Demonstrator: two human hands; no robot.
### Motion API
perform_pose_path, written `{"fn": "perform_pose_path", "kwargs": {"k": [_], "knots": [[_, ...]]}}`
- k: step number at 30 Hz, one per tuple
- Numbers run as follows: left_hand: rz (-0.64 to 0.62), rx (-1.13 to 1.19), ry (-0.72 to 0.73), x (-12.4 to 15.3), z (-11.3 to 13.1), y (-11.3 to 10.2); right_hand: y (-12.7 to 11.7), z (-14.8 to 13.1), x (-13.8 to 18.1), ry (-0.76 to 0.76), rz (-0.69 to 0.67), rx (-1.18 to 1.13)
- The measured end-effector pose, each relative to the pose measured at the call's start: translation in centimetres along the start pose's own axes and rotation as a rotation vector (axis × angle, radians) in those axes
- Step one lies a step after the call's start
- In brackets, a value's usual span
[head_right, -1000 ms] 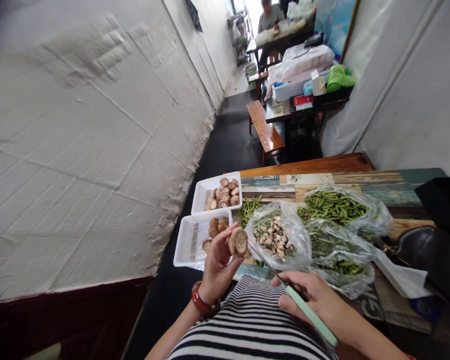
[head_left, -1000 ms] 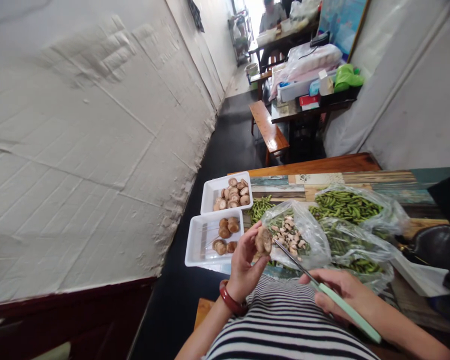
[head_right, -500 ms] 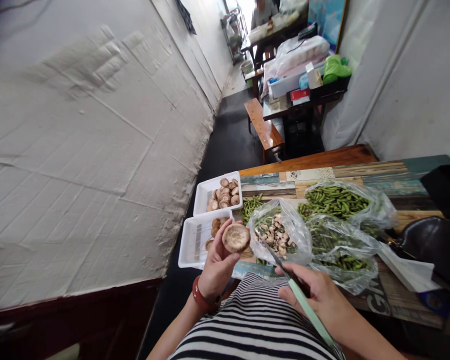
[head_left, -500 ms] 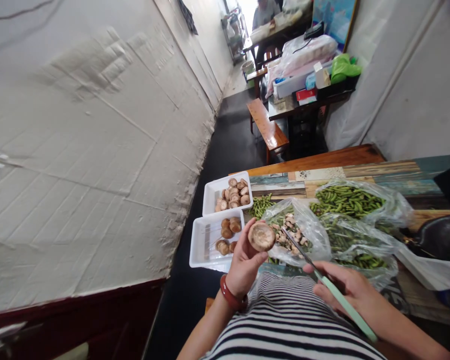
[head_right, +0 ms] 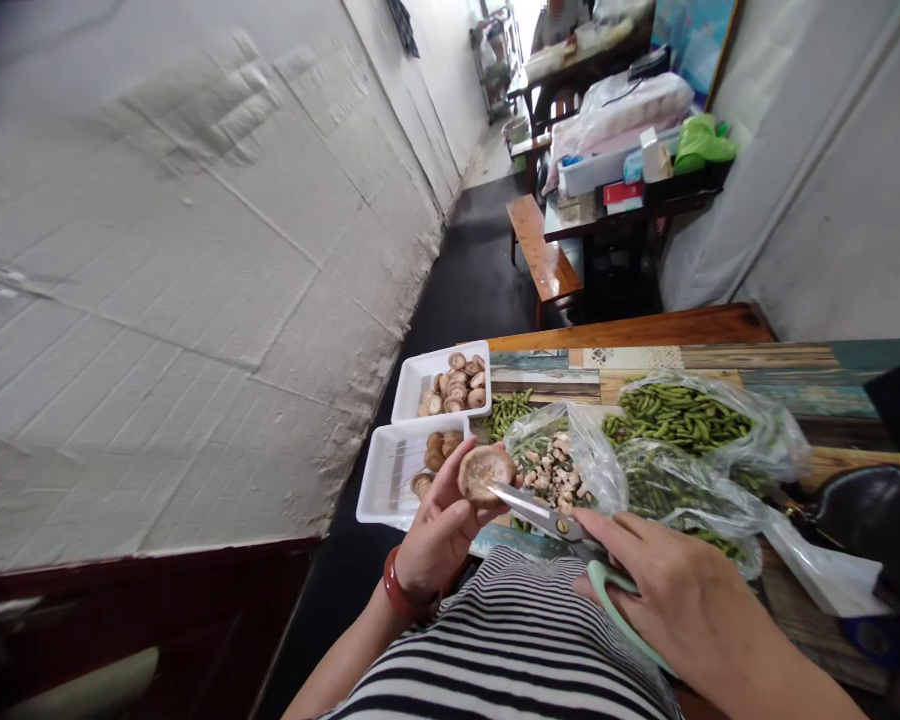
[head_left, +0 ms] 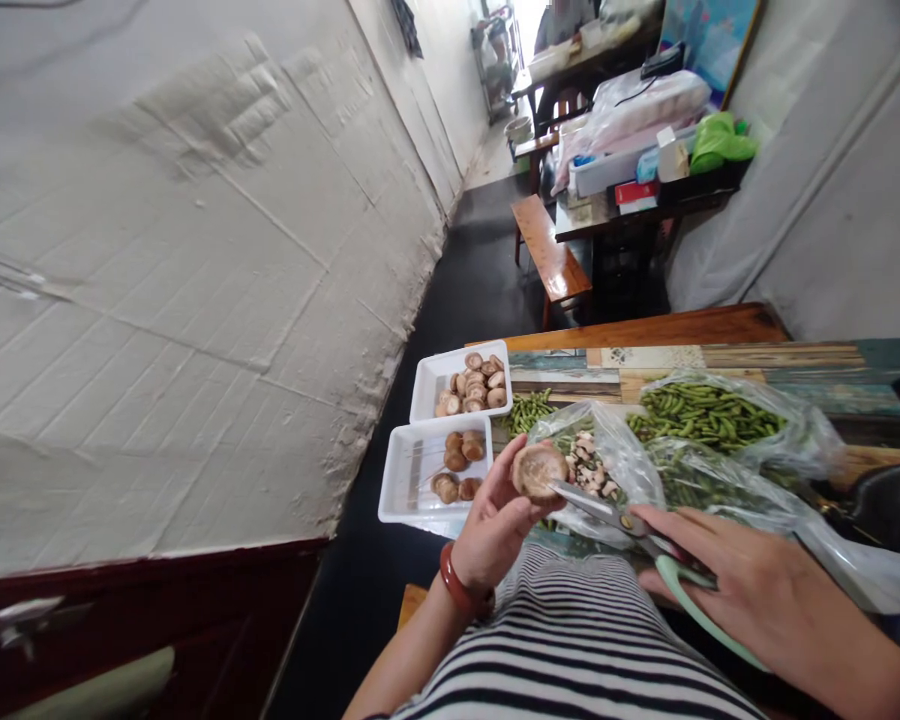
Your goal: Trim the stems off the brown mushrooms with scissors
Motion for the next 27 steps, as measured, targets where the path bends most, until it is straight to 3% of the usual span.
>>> {"fn": "perform_pose_path", "kwargs": {"k": [7,12,18,24,27], "knots": [[0.016,-0.112,0.165,0.2,-0.4,-0.8,-1.5,-1.4,-1.1,-0.036,0.061,0.089],[0.019,-0.251,0.239,0.0,-0.1,-0.6,-1.1,-2.9,-1.4,0.002,0.107,0.066],[0.003,-0.336,0.379,0.0,0.4,0.0,0.3,-2.8,-0.6,0.047,0.083,0.043],[-0.04,-0.473,0.518,0.0,0.2,-0.3,1.8,-1.7,0.6,0.076,-0.053,0.013],[-0.053,-0.544,0.571,0.1,0.3,-0.5,2.1,-1.6,0.7,0.079,-0.058,0.049]]}}
Point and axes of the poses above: each hand's wrist, its own x-axis away from the middle knuckle, its own y-axis out of the palm, z = x × y, the point moved 3 cm from there along -x, towards the middle knuckle, and after that the axes turned 5 degrees about y, right-handed, at the moved point
